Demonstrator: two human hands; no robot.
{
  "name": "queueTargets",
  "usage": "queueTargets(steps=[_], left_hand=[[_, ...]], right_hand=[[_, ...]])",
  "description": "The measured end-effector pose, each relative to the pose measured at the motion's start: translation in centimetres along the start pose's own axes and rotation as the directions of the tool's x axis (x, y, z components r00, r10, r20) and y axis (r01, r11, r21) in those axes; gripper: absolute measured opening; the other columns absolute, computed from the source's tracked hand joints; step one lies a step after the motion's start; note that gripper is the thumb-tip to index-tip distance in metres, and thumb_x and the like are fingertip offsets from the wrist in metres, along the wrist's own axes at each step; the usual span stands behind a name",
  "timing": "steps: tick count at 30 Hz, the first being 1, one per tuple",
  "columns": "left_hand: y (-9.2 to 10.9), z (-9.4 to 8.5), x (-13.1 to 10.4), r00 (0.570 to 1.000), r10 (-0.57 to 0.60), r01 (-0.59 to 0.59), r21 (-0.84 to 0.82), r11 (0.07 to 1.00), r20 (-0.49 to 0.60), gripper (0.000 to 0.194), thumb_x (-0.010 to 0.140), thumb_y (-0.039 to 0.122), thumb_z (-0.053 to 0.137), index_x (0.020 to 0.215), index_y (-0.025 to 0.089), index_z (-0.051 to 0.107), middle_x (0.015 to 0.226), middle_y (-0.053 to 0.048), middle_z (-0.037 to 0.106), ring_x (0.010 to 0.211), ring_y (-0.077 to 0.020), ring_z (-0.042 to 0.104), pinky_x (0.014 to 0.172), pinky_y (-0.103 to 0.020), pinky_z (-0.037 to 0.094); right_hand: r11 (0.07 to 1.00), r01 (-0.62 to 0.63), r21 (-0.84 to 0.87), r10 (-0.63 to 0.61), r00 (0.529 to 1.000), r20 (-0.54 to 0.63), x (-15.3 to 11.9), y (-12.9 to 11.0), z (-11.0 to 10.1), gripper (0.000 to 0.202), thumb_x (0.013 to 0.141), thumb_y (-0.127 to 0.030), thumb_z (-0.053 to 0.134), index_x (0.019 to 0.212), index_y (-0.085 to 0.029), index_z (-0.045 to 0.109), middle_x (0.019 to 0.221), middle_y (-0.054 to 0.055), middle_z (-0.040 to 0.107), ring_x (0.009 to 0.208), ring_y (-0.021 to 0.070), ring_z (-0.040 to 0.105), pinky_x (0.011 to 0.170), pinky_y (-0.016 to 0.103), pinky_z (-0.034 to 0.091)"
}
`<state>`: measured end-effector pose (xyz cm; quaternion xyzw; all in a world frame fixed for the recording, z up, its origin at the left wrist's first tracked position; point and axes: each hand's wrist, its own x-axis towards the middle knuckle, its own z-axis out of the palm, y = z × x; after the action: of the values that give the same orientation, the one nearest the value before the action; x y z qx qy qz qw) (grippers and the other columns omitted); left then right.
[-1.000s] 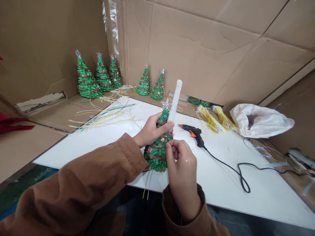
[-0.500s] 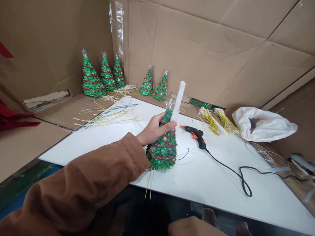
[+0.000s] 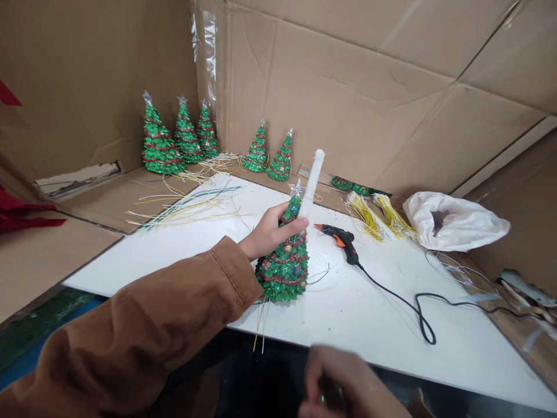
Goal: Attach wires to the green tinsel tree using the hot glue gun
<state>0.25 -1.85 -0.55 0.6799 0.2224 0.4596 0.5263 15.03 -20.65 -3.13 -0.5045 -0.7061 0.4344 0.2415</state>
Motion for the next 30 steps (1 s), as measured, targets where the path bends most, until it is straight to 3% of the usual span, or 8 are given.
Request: queueTargets(steps=[1,3,6,9,13,23,26,30], left_hand=[[0.0,0.0,0.0,1.0,-0.002,0.002,-0.003,1.0,0.005,0.035,0.076,0.048,0.062,0.079,0.015,0.05,0.069,-0.001,0.059,0.057,-0.0108,0.054,0.052,-0.023,0.042],[0.1,0.1,-0.1,1.0,0.004,-0.004,-0.008,1.0,0.008,0.035,0.075,0.048,0.062,0.079,0.015,0.05,0.068,-0.001,0.058,0.057,-0.0108,0.054,0.053,-0.023,0.042],[0.3,0.1,-0.1,0.999,0.033,-0.034,0.016,0.999,0.007,0.035,0.075,0.048,0.062,0.079,0.015,0.05,0.068,0.0,0.058,0.06,-0.0114,0.054,0.056,-0.023,0.043],[0.3,0.0,0.0,0.998,0.064,-0.063,0.098,0.993,-0.005,0.036,0.077,0.049,0.06,0.078,0.014,0.052,0.069,-0.001,0.057,0.063,-0.0119,0.053,0.058,-0.024,0.041],[0.2,-0.1,0.1,0.995,0.102,-0.099,0.155,0.983,-0.011,0.036,0.078,0.049,0.057,0.076,0.014,0.052,0.067,0.001,0.052,0.063,-0.0112,0.048,0.058,-0.024,0.038],[0.3,0.0,0.0,0.995,0.099,-0.099,0.12,0.988,0.005,0.032,0.078,0.045,0.058,0.076,0.014,0.053,0.068,0.0,0.055,0.063,-0.0109,0.049,0.059,-0.024,0.039],[0.3,0.0,-0.1,0.996,0.082,-0.084,0.093,0.992,0.02,0.032,0.079,0.045,0.058,0.078,0.014,0.053,0.069,0.0,0.057,0.062,-0.0111,0.051,0.059,-0.023,0.041],[0.2,0.0,-0.1,0.996,0.09,-0.09,0.099,0.991,0.01,0.032,0.078,0.046,0.059,0.078,0.015,0.052,0.067,0.001,0.056,0.061,-0.0106,0.05,0.058,-0.022,0.04]], right_hand=[[1.0,0.001,0.016,0.002,0.987,-0.158,0.5,-1.0,-0.8,0.016,0.078,-0.035,0.061,0.069,-0.022,0.059,0.062,-0.002,0.057,0.055,0.0096,0.048,0.048,0.019,0.034],[0.999,-0.001,0.043,0.019,0.904,-0.428,2.0,-2.9,-2.2,0.018,0.083,-0.038,0.056,0.077,-0.021,0.059,0.072,0.0,0.06,0.064,0.012,0.052,0.053,0.021,0.04],[0.996,0.085,0.029,-0.046,0.764,-0.644,5.4,-4.5,-3.3,0.018,0.08,-0.038,0.06,0.085,-0.021,0.06,0.083,0.003,0.062,0.076,0.015,0.057,0.059,0.024,0.045],[0.993,0.119,0.001,-0.087,0.734,-0.674,8.2,-4.6,-3.4,0.018,0.079,-0.036,0.061,0.085,-0.019,0.061,0.084,0.003,0.064,0.076,0.0154,0.057,0.058,0.025,0.044],[0.99,0.142,-0.025,-0.121,0.728,-0.675,9.6,-4.1,-3.1,0.013,0.081,-0.031,0.058,0.08,-0.018,0.062,0.076,0.001,0.062,0.069,0.0129,0.054,0.059,0.025,0.042],[0.929,0.234,0.288,-0.024,0.813,-0.582,9.0,-3.7,-3.9,0.019,0.082,-0.036,0.059,0.077,-0.018,0.057,0.068,-0.003,0.05,0.057,0.0074,0.04,0.047,0.019,0.032],[0.864,0.354,0.358,-0.088,0.807,-0.584,8.6,-3.3,-4.0,0.015,0.083,-0.033,0.058,0.078,-0.019,0.055,0.069,-0.004,0.046,0.056,0.007,0.039,0.049,0.02,0.034],[0.746,0.534,0.399,-0.201,0.75,-0.63,8.3,-2.9,-3.9,0.011,0.085,-0.027,0.055,0.076,-0.02,0.056,0.096,0.001,0.052,0.078,0.0099,0.051,0.063,0.022,0.044]])
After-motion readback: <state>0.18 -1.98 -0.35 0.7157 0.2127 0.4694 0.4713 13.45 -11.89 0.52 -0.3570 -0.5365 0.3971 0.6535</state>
